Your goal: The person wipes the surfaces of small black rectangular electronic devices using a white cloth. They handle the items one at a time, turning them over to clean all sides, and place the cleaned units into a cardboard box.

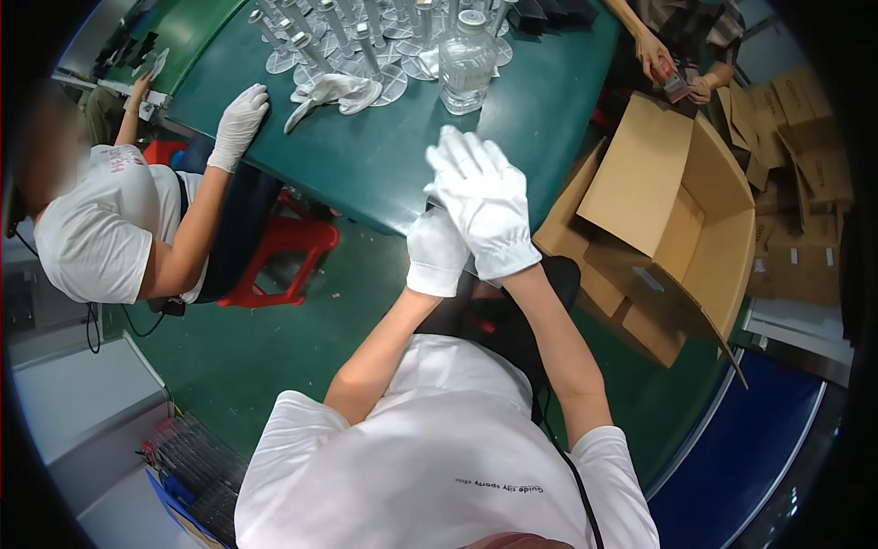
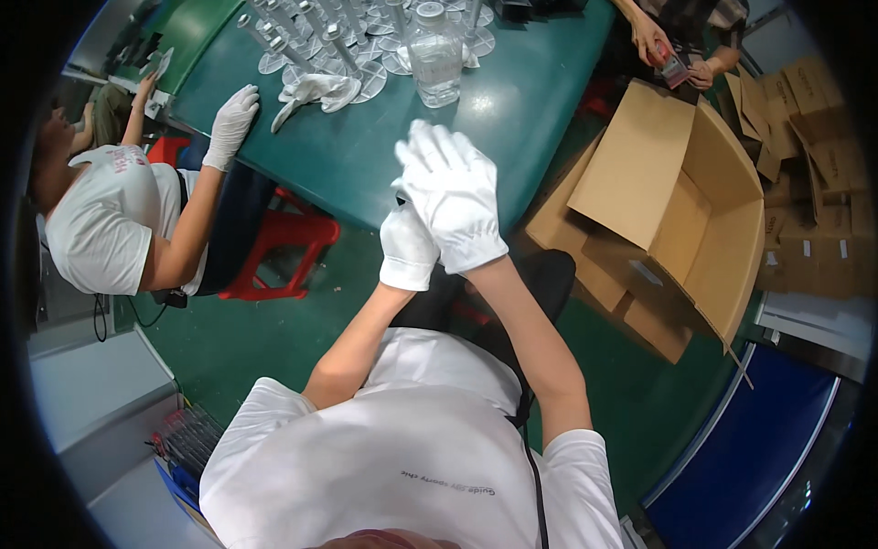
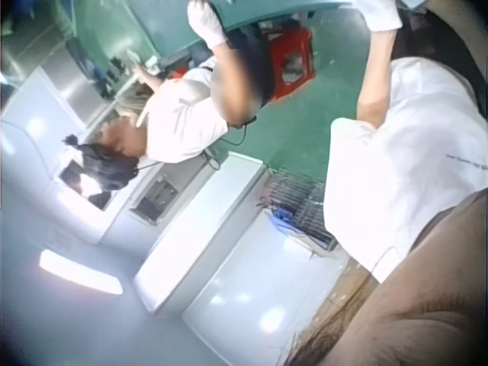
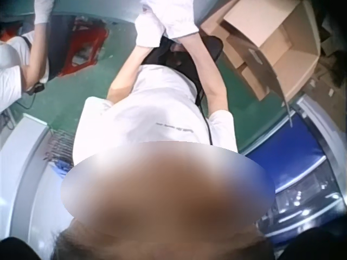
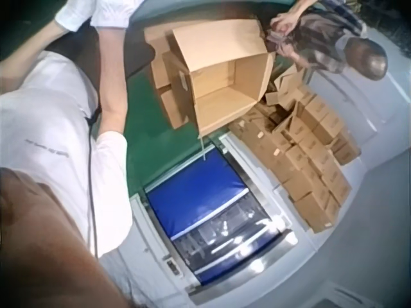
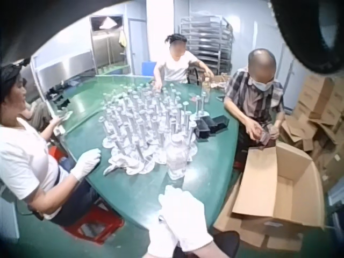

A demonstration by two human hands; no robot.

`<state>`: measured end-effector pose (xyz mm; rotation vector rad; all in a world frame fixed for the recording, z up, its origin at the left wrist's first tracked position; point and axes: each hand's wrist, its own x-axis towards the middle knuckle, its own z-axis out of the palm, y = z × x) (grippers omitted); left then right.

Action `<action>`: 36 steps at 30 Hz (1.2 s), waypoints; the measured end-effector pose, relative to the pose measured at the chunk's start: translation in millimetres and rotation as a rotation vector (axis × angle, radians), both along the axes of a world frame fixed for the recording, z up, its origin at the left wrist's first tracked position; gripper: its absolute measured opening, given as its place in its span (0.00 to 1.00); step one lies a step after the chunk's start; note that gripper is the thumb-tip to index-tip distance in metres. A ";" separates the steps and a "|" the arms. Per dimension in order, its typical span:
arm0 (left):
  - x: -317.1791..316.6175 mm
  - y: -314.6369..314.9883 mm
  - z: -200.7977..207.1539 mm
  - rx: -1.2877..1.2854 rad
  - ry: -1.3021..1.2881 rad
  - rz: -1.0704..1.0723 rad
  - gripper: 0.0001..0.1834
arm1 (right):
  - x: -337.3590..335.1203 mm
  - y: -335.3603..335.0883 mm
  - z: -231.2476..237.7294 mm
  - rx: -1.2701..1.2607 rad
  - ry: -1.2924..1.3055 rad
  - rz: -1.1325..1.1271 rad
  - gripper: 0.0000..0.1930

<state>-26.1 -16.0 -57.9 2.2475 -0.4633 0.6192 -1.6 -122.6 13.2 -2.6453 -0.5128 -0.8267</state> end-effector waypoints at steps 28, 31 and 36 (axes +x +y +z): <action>-23.6 5.8 28.0 -0.763 0.629 -0.484 0.19 | -127.7 36.9 -21.0 0.791 0.185 0.077 0.27; 1.4 33.0 -2.4 -1.047 0.970 -0.391 0.17 | -164.1 11.2 -21.5 1.339 0.638 0.003 0.20; 11.7 29.2 15.2 -0.687 0.792 -0.602 0.17 | -159.6 -59.6 -1.7 2.036 0.451 -0.351 0.23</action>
